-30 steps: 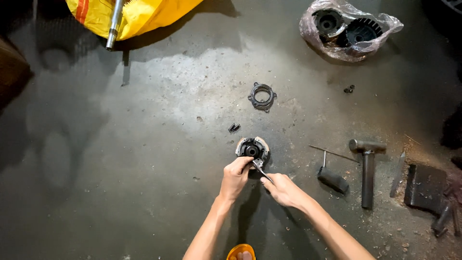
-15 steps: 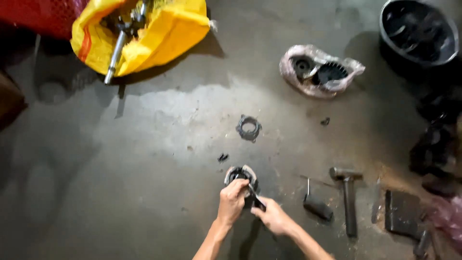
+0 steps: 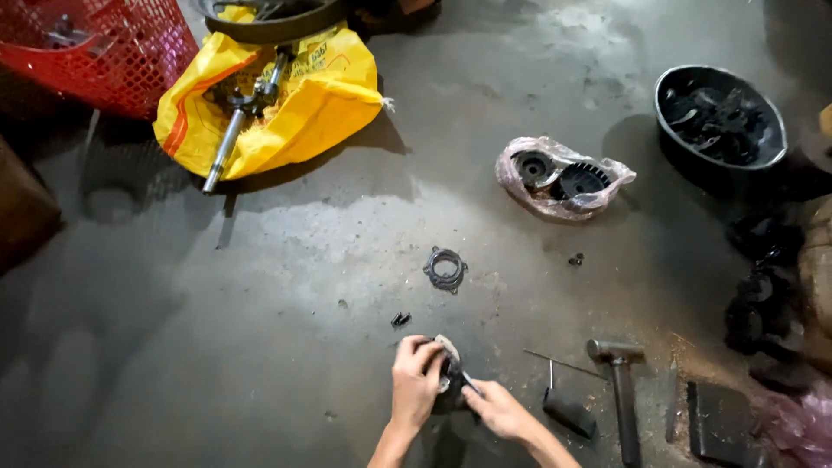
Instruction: Assembling a motorcycle centrifugal clutch by installing shoes and springs into the housing
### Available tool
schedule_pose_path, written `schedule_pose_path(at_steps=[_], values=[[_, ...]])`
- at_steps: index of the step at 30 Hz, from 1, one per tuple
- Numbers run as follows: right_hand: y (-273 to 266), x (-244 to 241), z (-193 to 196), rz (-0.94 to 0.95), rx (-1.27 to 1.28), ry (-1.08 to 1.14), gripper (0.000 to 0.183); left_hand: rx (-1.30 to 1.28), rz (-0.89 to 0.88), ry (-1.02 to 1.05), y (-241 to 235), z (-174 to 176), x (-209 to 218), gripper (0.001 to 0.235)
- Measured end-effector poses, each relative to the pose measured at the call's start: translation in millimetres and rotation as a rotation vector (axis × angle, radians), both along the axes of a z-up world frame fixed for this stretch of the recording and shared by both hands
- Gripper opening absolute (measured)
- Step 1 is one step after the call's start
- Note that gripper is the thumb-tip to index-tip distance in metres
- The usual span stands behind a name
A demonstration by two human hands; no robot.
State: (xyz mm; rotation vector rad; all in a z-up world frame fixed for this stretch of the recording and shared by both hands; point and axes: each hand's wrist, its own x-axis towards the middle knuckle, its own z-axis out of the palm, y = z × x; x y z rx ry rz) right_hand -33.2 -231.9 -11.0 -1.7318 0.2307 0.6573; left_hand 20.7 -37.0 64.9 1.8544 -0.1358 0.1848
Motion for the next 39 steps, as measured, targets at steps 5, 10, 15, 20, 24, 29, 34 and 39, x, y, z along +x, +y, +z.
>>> schedule_pose_path(at_steps=[5, 10, 15, 20, 24, 29, 34, 39], values=[[8.4, 5.2, 46.5, -0.246, 0.196, 0.019, 0.019, -0.656, 0.176, 0.745, 2.6, -58.4, -23.8, 0.019], [8.2, -11.1, 9.6, -0.357, 0.297, 0.025, 0.019, -0.864, 0.02, 0.996, -6.1, -89.6, -69.8, 0.021], [2.9, -11.9, 5.1, -0.328, 0.163, 0.063, 0.02, -0.15, -0.048, 0.344, -2.7, -43.0, -73.2, 0.015], [0.2, -5.9, 5.6, -0.254, 0.129, 0.07, 0.019, 0.066, -0.212, -0.017, 4.8, -34.3, -64.9, 0.017], [2.1, 8.5, 26.0, -0.282, -0.151, 0.148, 0.02, 0.04, -0.194, 0.156, 3.8, -49.2, -55.5, 0.017], [-16.4, 9.9, 32.5, -0.107, -0.74, -0.366, 0.035, 0.037, -0.06, 0.083, 8.6, -59.5, -38.2, 0.015], [-6.7, 38.7, 69.8, -0.204, -0.757, -0.684, 0.014, 0.464, 0.005, -0.198, 5.5, -83.2, -21.5, 0.007], [-5.8, 53.9, 37.2, -0.199, -0.688, -0.678, 0.005, 0.531, 0.018, -0.239, 1.4, -95.3, -15.7, 0.008]])
